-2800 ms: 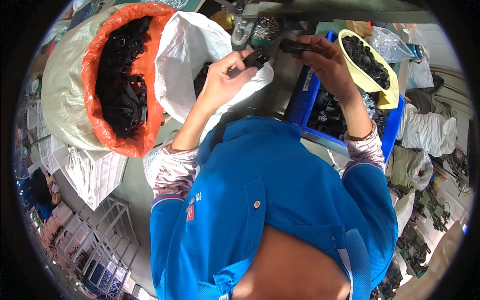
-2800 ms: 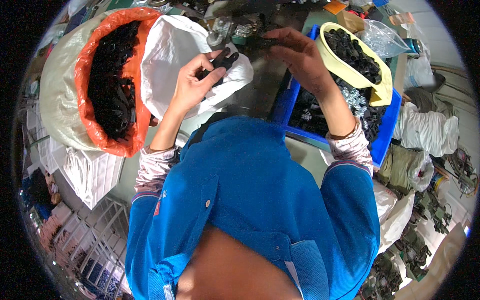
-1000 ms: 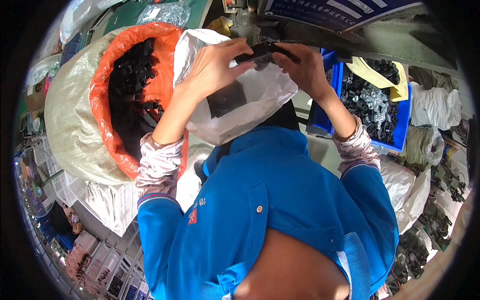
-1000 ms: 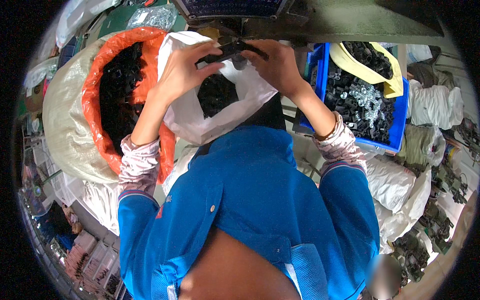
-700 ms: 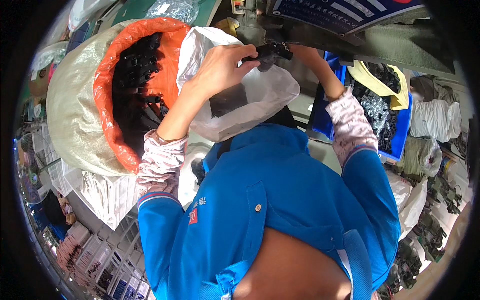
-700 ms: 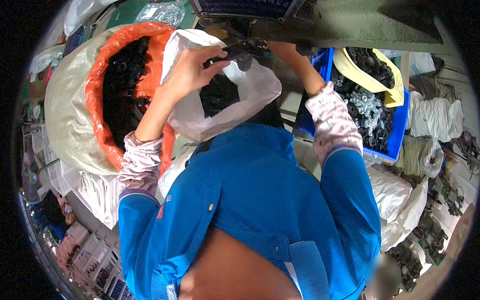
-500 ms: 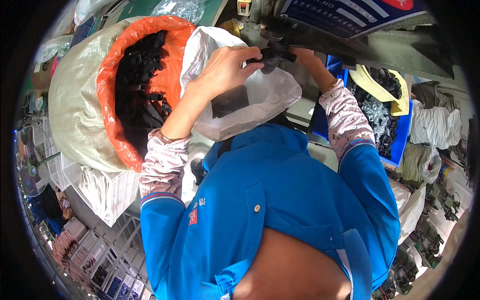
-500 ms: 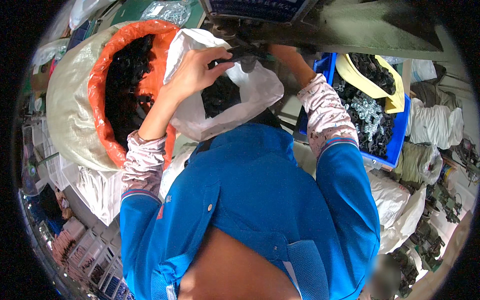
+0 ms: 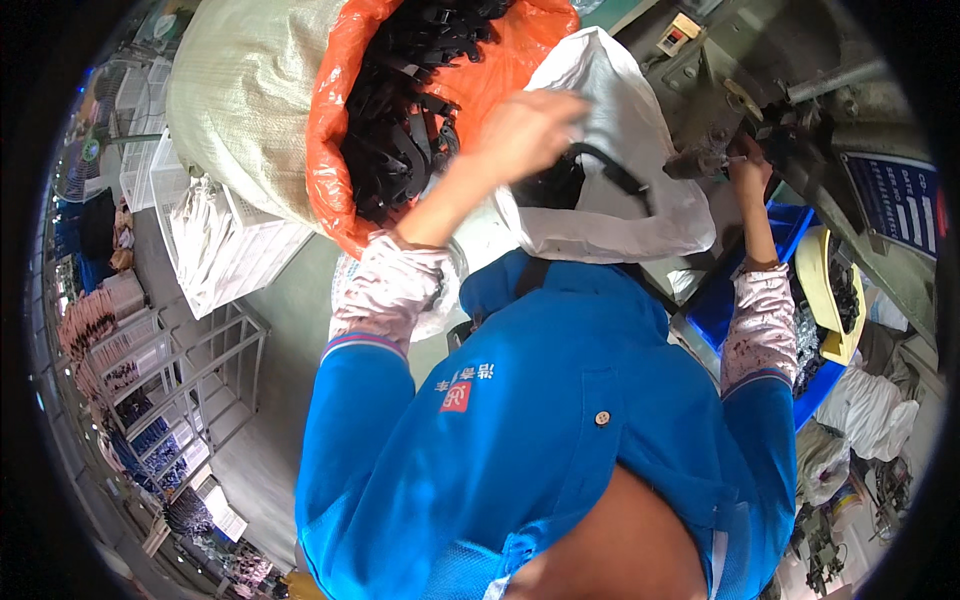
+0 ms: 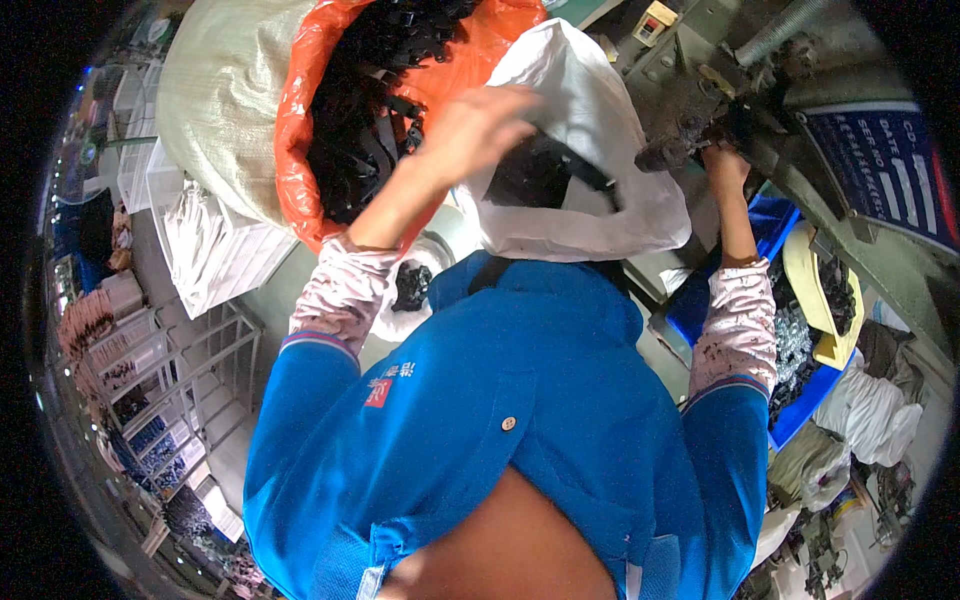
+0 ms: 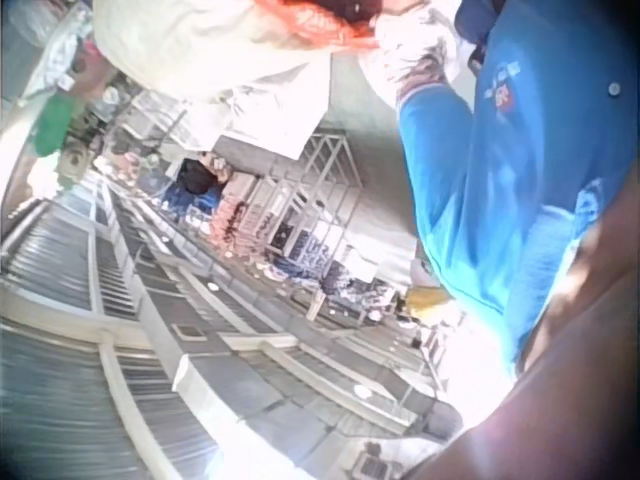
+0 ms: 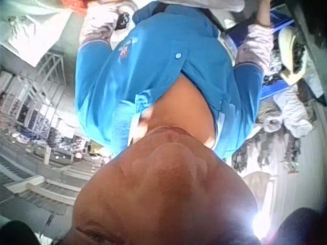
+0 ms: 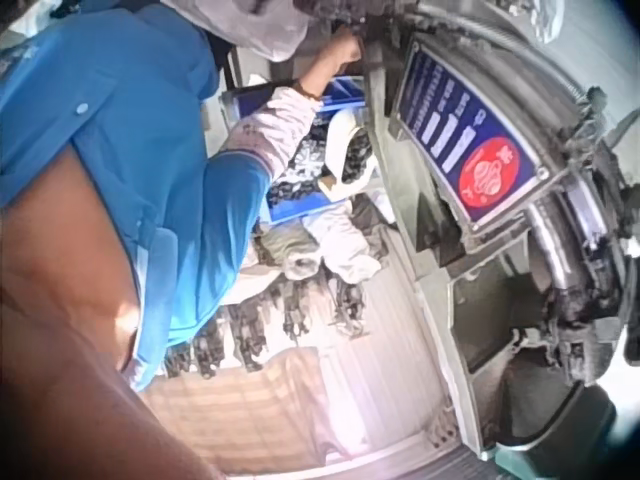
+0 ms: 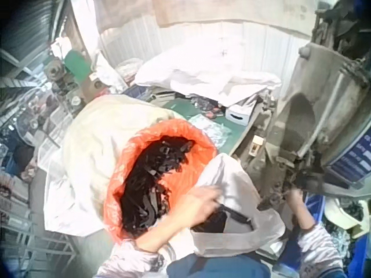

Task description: The person repeatedly picks small black plastic components and metal springs from a blue bin, joins them by hand, and places the assembled units into a white sack. The process continues with consistent hand movements and no visible tool use.

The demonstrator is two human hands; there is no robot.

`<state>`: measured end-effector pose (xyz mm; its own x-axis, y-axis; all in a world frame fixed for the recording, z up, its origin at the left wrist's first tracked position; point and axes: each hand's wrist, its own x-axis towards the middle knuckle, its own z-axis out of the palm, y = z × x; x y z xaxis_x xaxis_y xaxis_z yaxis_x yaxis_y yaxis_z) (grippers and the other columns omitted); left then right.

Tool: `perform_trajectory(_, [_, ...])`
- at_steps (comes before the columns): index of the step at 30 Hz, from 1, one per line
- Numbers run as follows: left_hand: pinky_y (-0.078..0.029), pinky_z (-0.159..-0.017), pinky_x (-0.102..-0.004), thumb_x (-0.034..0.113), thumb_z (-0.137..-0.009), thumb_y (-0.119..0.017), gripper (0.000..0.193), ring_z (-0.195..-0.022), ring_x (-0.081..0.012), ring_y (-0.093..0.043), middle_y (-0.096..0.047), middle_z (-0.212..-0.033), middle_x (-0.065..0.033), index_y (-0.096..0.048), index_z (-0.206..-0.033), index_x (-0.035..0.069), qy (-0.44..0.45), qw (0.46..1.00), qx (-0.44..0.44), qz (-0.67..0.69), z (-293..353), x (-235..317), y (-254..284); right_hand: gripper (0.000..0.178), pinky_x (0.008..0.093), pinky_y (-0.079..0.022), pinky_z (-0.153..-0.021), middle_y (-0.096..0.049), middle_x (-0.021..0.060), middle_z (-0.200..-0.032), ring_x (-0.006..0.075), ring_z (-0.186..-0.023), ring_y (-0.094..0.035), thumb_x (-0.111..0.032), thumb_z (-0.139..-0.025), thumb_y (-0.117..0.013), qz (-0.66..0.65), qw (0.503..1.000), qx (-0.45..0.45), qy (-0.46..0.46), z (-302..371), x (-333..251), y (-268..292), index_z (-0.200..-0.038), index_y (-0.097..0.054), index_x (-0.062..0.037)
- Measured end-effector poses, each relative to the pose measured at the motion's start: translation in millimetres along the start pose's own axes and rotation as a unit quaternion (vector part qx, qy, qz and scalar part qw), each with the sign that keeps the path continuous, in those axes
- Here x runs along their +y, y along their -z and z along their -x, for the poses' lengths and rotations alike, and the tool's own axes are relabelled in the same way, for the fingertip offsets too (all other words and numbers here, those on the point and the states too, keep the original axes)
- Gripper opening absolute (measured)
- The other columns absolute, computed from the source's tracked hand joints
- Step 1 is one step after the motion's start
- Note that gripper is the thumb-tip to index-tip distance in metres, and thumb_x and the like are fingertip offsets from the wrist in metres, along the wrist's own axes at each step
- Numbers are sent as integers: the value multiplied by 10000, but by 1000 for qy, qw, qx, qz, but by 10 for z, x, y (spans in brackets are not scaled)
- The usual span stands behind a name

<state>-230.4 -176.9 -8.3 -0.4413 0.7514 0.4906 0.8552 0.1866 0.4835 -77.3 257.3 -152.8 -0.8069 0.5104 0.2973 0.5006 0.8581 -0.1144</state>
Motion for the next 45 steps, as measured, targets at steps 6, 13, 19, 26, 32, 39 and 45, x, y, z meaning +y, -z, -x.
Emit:
perform_trajectory(6, [-463, -944, -421, 22, -731, -582, 370, -1130, -314, -581, -665, -1129, -119, -647, -1088, 94, 68, 941, -175, -283, 1076, -1714, 354, 222, 337, -565, -689, -692, 114, -1004, 231, -850, -674, -65, -865, -634, -492, 829, -71, -255, 115, -610, 745, -1084, -670, -54])
perform_trajectory(13, [-507, -825, -324, 103, -871, -698, 326, -963, -201, -650, -677, -1042, -107, -627, -1187, 65, 288, 955, 62, 8, 662, -1363, 709, 140, 289, -534, -679, -686, 82, -895, 166, -804, -649, -46, -873, -681, -746, 606, -110, -254, 534, -1173, 1894, -1003, -678, 6])
perform_trajectory(19, [-477, -919, -415, 77, -922, -628, 267, -1015, -203, -618, -640, -1157, -135, -576, -1175, 14, 334, 793, 373, 347, 517, -1440, 1034, 170, 293, -514, -696, -664, 89, -844, 163, -744, -614, -140, -877, -700, -747, 637, -97, -162, 553, -1511, 2074, -981, -686, -7])
perform_trajectory(26, [-393, -1004, -467, 194, -924, -562, 434, -1056, -271, -543, -550, -1187, -147, -494, -1293, -22, 281, 558, 146, 767, 213, -308, 424, 161, 262, -500, -582, -682, 67, -756, 144, -659, -641, -138, -889, -701, -516, 846, 69, -116, 717, -1660, 1687, -949, -713, 10])
perform_trajectory(32, [-474, -653, -314, 97, -890, -639, 250, -742, -150, -579, -597, -854, -52, -572, -1112, 3, 385, 590, -47, 708, -72, 869, -570, 121, 383, -525, -629, -670, 136, -832, 307, -727, -652, -120, -848, -678, -399, 901, 140, -96, 1699, -1247, 2015, -938, -719, -50])
perform_trajectory(39, [-438, -535, -224, 42, -818, -725, 188, -568, -80, -542, -616, -759, -22, -639, -977, -12, 315, 773, -224, 503, -456, 2073, -1512, 149, 346, -523, -691, -665, 129, -835, 281, -767, -652, -22, -838, -659, -156, 948, 155, -228, 2711, -100, 2320, -980, -704, -26])
perform_trajectory(45, [-509, -553, -265, 111, -851, -715, 203, -619, -141, -637, -661, -848, -70, -634, -1014, 20, 326, 726, -293, 530, -855, 2557, -1871, 216, 367, -534, -680, -638, 82, -963, 291, -789, -651, -147, -820, -710, -13, 985, 88, -149, 2274, 286, 2158, -1029, -685, -98])
